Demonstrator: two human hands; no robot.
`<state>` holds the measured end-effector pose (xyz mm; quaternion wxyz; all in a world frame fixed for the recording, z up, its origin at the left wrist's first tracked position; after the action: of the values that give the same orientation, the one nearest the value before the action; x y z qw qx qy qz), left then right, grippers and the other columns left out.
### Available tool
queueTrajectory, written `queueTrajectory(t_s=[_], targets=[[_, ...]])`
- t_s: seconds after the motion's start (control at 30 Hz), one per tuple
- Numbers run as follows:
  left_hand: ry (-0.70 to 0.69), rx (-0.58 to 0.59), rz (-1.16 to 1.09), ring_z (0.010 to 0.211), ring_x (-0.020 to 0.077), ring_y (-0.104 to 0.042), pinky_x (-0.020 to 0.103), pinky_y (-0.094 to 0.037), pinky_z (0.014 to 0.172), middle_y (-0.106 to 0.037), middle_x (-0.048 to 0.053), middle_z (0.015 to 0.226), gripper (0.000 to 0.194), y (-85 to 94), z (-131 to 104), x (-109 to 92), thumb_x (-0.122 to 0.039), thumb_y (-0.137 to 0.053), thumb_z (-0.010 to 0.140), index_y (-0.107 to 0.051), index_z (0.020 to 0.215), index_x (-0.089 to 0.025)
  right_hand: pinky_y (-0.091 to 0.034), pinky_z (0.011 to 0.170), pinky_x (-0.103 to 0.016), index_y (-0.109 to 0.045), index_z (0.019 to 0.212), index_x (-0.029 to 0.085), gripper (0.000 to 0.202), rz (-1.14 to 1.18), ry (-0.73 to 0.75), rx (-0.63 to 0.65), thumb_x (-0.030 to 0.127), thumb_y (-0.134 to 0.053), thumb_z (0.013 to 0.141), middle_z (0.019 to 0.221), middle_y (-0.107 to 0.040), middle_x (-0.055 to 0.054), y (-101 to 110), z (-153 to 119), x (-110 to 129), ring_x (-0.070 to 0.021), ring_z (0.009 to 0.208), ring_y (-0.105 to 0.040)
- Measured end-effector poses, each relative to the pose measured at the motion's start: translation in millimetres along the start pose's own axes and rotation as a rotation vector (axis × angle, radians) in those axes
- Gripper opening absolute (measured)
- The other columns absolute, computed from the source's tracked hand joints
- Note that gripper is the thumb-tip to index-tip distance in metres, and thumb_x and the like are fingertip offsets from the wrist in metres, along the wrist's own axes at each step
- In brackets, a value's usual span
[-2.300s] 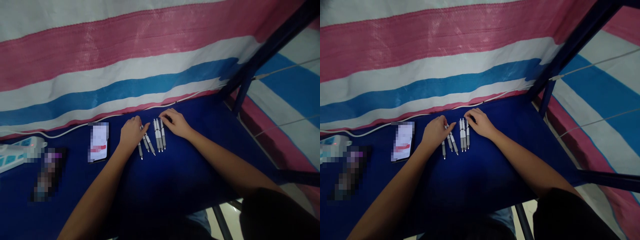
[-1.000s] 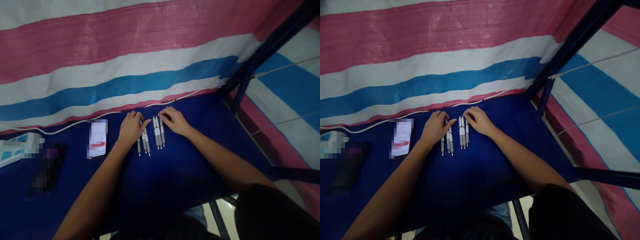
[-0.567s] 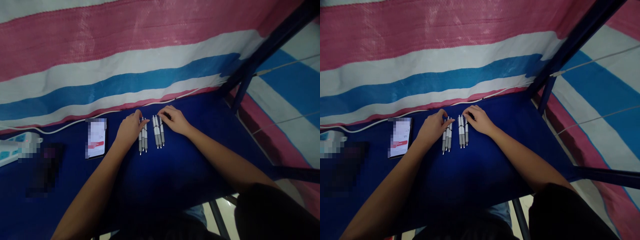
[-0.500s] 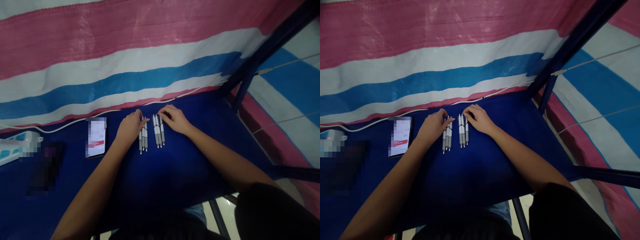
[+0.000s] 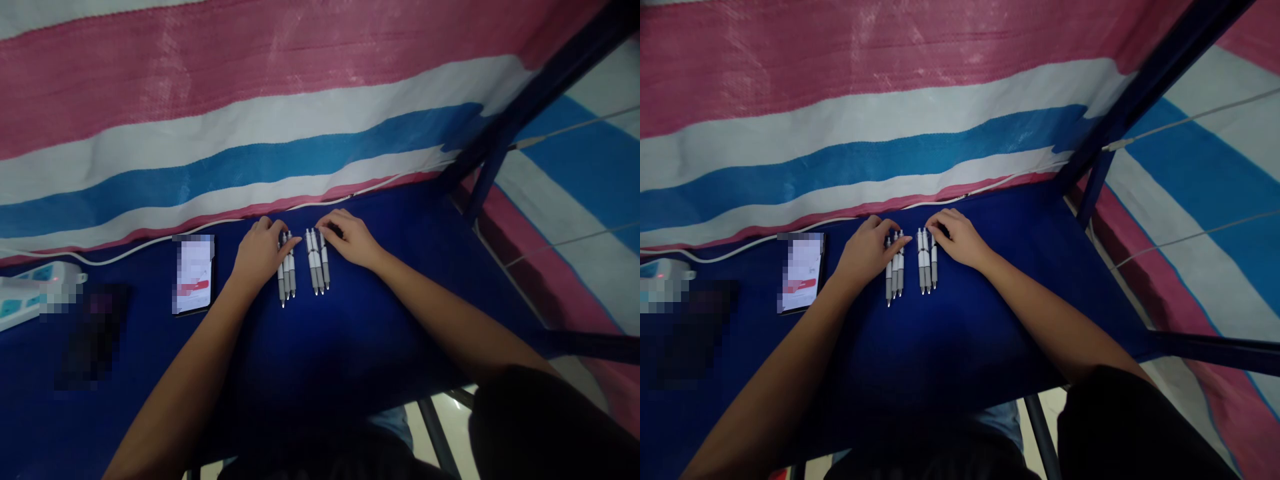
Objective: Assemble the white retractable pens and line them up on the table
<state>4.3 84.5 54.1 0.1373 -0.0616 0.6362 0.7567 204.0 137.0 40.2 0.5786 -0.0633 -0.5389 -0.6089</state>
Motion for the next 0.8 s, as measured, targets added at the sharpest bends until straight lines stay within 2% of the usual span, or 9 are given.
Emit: queueTrajectory(t_s=[0.23,0.43,0.57,0.67,0.8], targets=[[0.034,-0.03,-0.005,0.101,0.0327,-0.065,0.048,-0.054,0.097,-0.065,0.015,0.108,0.022,-4.3,2,6,-0.04,-0.065,0.1,-0.067,0.105,-0.019,-0.049,0.09,-0.042,-0.07,0.106,0.025,0.015,0.003,-0.006,-0.004,0.029,-0.055,0.107,0.1,-0.073,-0.005,0,0,0,-0.0245,0.096,-0.064],[0.056,-0.075,0.106,0.107,0.0395,-0.063,0.053,-0.053,0.097,-0.065,0.018,0.111,0.032,-3.1,3,5,-0.052,-0.065,0.098,-0.065,0.098,-0.02,-0.049,0.087,-0.041,-0.07,0.109,0.024,0.014,0.002,-0.009,-0.021,0.028,-0.057,0.106,0.101,-0.072,-0.006,1,-1,-2,-0.0251,0.097,-0.063],[0.062,-0.095,0.061,0.106,0.0382,-0.064,0.055,-0.053,0.098,-0.067,0.016,0.103,0.017,-3.5,10,10,-0.036,-0.068,0.091,-0.064,0.085,-0.021,-0.049,0.089,-0.041,-0.07,0.106,0.024,0.015,-0.003,0.027,-0.024,0.027,-0.056,0.107,0.099,-0.072,-0.006,1,0,1,-0.0247,0.096,-0.064],[0.105,-0.128,-0.104,0.098,0.0339,-0.065,0.053,-0.053,0.096,-0.068,0.011,0.091,0.019,-6.0,17,18,-0.035,-0.073,0.085,-0.062,0.075,-0.023,-0.049,0.09,-0.042,-0.07,0.105,0.024,0.015,-0.012,0.026,-0.017,0.027,-0.055,0.107,0.1,-0.073,-0.006,1,0,2,-0.0247,0.096,-0.064],[0.267,-0.237,-0.604,0.07,0.0205,-0.058,0.037,-0.049,0.072,-0.06,0.002,0.069,0.023,-5.8,26,39,-0.037,-0.075,0.085,-0.061,0.073,-0.022,-0.05,0.091,-0.043,-0.07,0.106,0.025,0.015,-0.024,-0.005,-0.011,0.027,-0.055,0.106,0.101,-0.073,-0.006,1,0,-1,-0.0254,0.097,-0.064]])
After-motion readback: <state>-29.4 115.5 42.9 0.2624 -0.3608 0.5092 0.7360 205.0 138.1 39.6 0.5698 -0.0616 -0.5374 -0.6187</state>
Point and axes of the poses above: each hand's wrist, its own z-axis towards the middle knuckle, its own y-axis out of the back of the hand, x = y × z, the point moved 6 cm from there along z, towards the middle knuckle
